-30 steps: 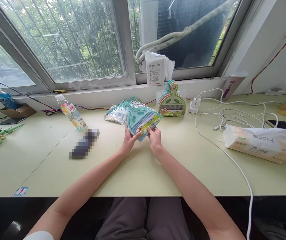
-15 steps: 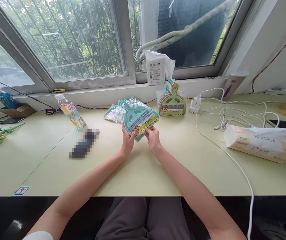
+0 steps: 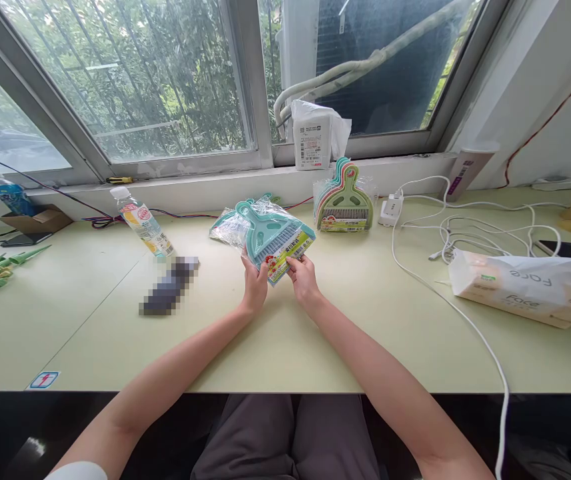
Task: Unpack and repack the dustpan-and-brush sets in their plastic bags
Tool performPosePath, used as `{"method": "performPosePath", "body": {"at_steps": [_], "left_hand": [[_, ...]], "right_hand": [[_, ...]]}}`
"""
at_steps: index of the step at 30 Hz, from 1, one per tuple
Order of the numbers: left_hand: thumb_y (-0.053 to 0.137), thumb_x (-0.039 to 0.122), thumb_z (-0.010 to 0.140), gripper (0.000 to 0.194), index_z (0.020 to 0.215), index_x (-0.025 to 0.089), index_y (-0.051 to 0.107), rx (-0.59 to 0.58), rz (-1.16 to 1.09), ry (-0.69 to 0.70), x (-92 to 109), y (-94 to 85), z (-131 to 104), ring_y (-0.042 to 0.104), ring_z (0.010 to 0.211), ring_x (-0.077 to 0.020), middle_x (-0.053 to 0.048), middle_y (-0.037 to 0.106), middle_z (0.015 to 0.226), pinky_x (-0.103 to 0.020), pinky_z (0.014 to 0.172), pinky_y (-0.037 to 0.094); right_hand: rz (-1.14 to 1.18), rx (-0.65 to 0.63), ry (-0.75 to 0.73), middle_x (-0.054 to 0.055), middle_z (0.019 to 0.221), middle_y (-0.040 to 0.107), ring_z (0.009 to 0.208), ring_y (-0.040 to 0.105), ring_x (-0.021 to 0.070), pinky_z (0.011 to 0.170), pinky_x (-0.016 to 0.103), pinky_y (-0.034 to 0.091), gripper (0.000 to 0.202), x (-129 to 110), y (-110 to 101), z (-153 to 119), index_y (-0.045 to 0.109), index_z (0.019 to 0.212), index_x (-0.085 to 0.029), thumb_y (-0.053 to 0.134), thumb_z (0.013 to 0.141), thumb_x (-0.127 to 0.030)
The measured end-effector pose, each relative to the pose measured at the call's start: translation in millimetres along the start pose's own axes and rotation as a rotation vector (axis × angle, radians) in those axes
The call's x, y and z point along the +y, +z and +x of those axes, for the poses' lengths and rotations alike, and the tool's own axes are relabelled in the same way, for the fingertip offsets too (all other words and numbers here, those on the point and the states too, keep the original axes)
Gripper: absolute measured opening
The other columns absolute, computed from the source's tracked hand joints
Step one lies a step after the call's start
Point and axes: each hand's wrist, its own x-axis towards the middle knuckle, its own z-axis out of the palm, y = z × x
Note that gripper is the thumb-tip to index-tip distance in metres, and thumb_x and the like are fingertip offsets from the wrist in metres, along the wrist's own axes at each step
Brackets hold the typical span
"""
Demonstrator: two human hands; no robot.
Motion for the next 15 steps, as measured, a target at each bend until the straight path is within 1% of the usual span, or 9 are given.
{"method": "performPosePath", "body": {"at_steps": [4,7,9,11,13,15], "left_hand": [[0.046,0.047,0.093,0.068,0.150,0.025,0.016,0.022,0.017,0.003,4,0.3,-2,0.038,0.139,-0.0209,-0.010,0.035,0.153,-0.036,0.116,0.028],[0.055,0.052,0.088,0.075,0.149,0.026,0.019,0.003,-0.032,-0.021,11,0.6,-3,0.039,0.139,-0.0224,-0.010,0.040,0.150,-0.035,0.114,0.033],[0.058,0.053,0.086,0.080,0.149,0.027,0.017,-0.046,-0.123,-0.087,14,-0.1,-2,0.044,0.135,-0.0239,-0.010,0.043,0.148,-0.036,0.109,0.040],[0.054,0.057,0.087,0.078,0.149,0.029,0.016,-0.071,-0.219,-0.197,15,-1.6,1,0.051,0.128,-0.0258,-0.011,0.045,0.146,-0.038,0.098,0.049],[0.053,0.058,0.086,0.073,0.146,0.030,0.022,-0.079,-0.254,-0.295,15,-3.1,4,0.055,0.122,-0.0276,-0.011,0.048,0.143,-0.039,0.085,0.056],[0.061,0.052,0.082,0.068,0.140,0.027,0.034,-0.108,-0.230,-0.345,15,-4.0,8,0.056,0.119,-0.0284,-0.010,0.053,0.137,-0.038,0.079,0.057]], "right_hand": [[-0.002,-0.005,-0.021,0.003,0.096,0.072,0.096,0.068,0.0199,0.087,0.034,0.059,0.018,-1,2,-2,0.062,0.084,-0.020,0.067,0.067,-0.016],[-0.008,-0.023,-0.048,0.005,0.095,0.072,0.098,0.068,0.0217,0.088,0.037,0.058,0.019,-3,1,-2,0.062,0.085,-0.019,0.069,0.067,-0.019],[-0.013,-0.031,-0.060,0.005,0.096,0.072,0.100,0.068,0.0224,0.089,0.037,0.058,0.020,-4,-1,-1,0.062,0.086,-0.019,0.070,0.068,-0.022],[-0.017,-0.043,-0.069,0.006,0.097,0.071,0.101,0.067,0.0228,0.089,0.038,0.058,0.022,-3,-3,1,0.062,0.087,-0.019,0.071,0.068,-0.024],[-0.020,-0.042,-0.079,0.006,0.098,0.071,0.101,0.067,0.0231,0.089,0.038,0.058,0.024,-2,-5,2,0.062,0.087,-0.019,0.072,0.067,-0.024],[-0.021,-0.022,-0.087,0.006,0.097,0.071,0.101,0.067,0.0231,0.089,0.038,0.058,0.025,0,-7,4,0.062,0.087,-0.019,0.073,0.066,-0.024]]}}
